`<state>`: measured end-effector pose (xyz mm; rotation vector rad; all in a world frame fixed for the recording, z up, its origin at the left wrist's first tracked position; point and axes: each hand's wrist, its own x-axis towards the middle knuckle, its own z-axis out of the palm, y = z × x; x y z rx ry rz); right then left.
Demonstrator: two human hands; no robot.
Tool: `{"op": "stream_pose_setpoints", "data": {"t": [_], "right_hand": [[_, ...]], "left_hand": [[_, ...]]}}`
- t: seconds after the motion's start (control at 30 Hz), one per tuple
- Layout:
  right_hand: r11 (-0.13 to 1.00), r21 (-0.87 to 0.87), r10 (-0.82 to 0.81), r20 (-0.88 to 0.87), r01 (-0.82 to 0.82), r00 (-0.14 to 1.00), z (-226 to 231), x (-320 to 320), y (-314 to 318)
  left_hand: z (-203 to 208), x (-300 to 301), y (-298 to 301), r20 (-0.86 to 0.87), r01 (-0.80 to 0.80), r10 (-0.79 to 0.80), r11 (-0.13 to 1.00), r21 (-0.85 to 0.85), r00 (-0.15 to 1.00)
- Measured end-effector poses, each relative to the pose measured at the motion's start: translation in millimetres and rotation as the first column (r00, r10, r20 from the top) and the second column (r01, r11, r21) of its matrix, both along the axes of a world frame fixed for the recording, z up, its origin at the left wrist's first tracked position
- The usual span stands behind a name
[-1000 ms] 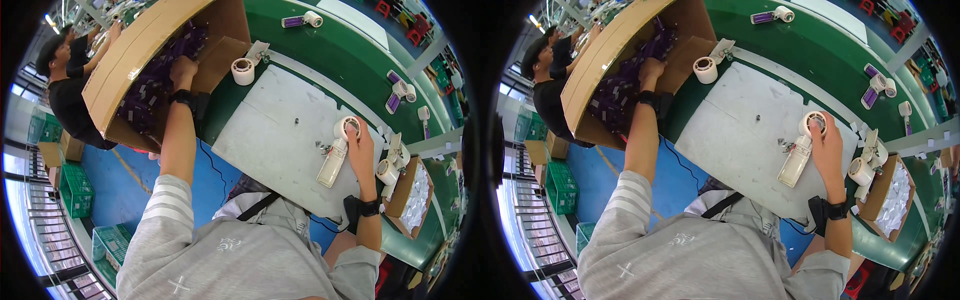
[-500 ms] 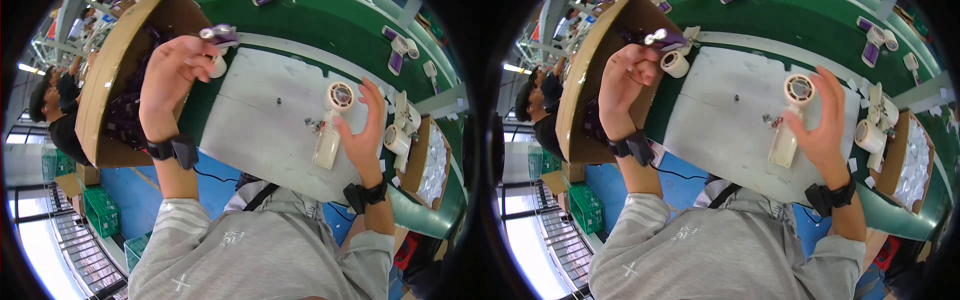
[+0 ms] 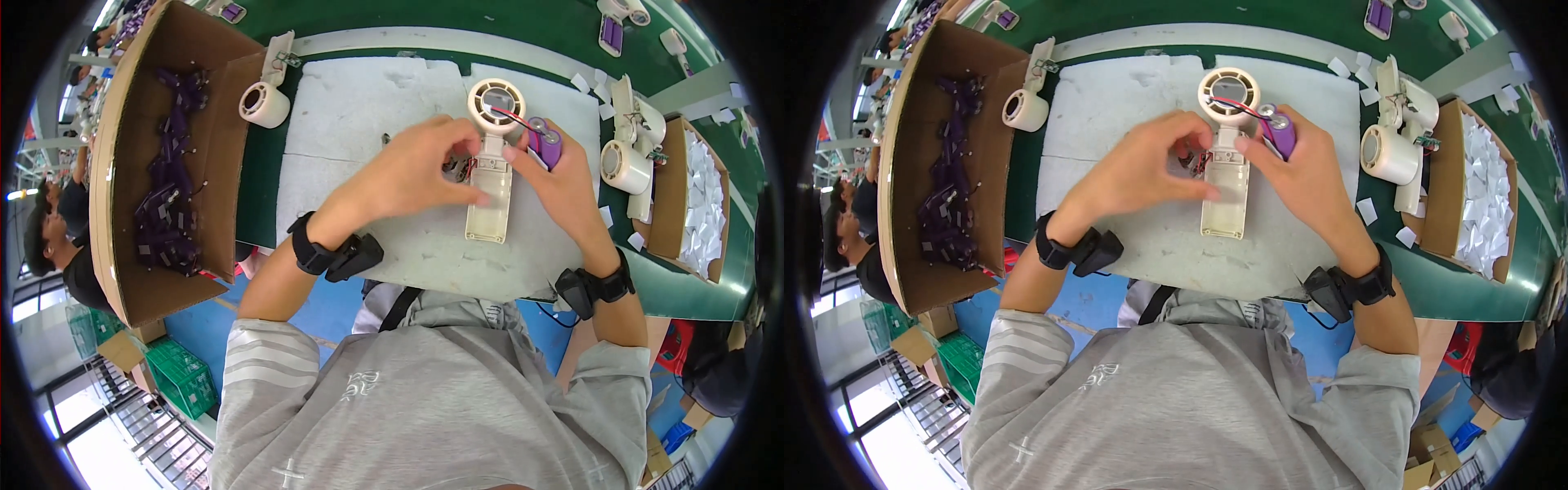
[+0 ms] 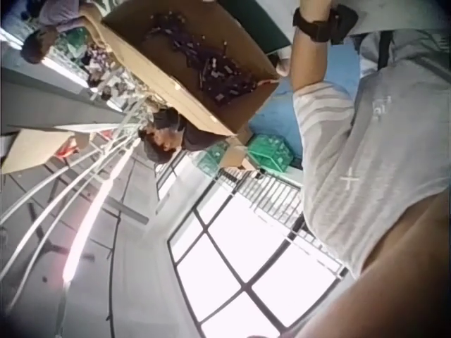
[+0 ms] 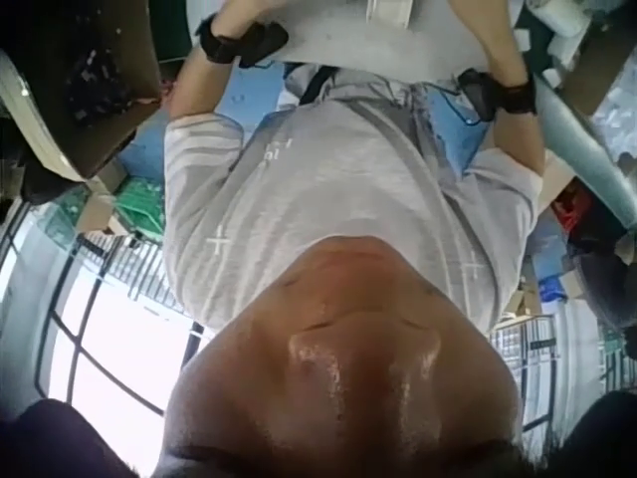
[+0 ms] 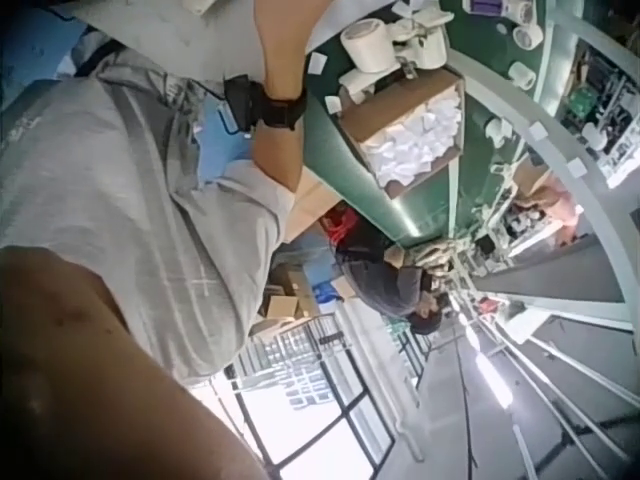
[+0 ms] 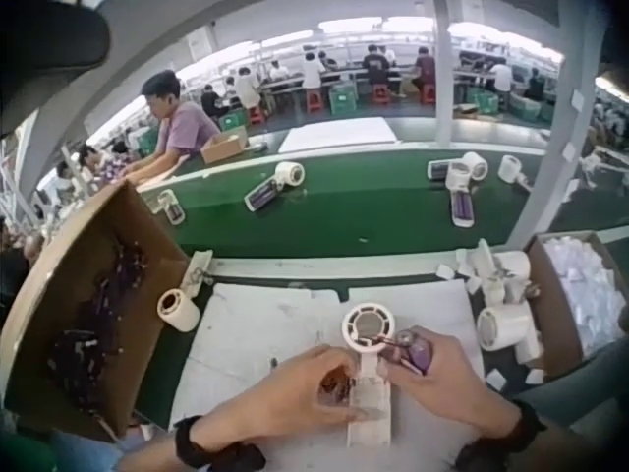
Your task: The person assembles handheld fans by connecting battery packs to circuit boards, testing the lights, and fitting the batteries into the fan housings. They repeat this process multiple times, reaching into a box for more batteries and picking up fan components from the table.
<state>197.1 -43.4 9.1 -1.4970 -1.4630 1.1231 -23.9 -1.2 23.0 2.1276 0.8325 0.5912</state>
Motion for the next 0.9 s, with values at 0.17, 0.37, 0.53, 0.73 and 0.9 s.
{"op": "stream_pose_setpoints", "data": {"t": [0.17,0.37,0.53,0.73,0.9], "right_hand": [[0.987,0.156,-0.036,0.064,0.026,0.997,-0.5,-11.0,-0.5],[0.950,0.311,-0.079,0.192,0.016,0.978,0.9,-14.6,1.2],[0.848,0.516,-0.018,0.263,-0.125,0.965,1.4,-14.8,2.2],[0.759,0.572,0.123,0.344,-0.312,0.931,3.3,-22.4,3.2],[0.826,0.513,0.061,0.328,-0.232,0.943,1.5,-25.9,-0.7]], "left_hand": [[4.1,10.6,13.5,-0.077,0.073,-0.089,0.979,-0.190,0.993],[-5.2,-5.7,23.4,0.077,0.115,-0.093,0.928,-0.354,0.993],[-9.9,-5.5,25.1,0.085,0.193,-0.187,0.979,-0.069,0.979],[-14.7,-3.3,22.2,0.150,0.176,-0.195,0.976,0.126,0.969],[-10.5,-4.5,21.3,0.191,0.138,-0.136,0.990,0.006,0.972]]}}
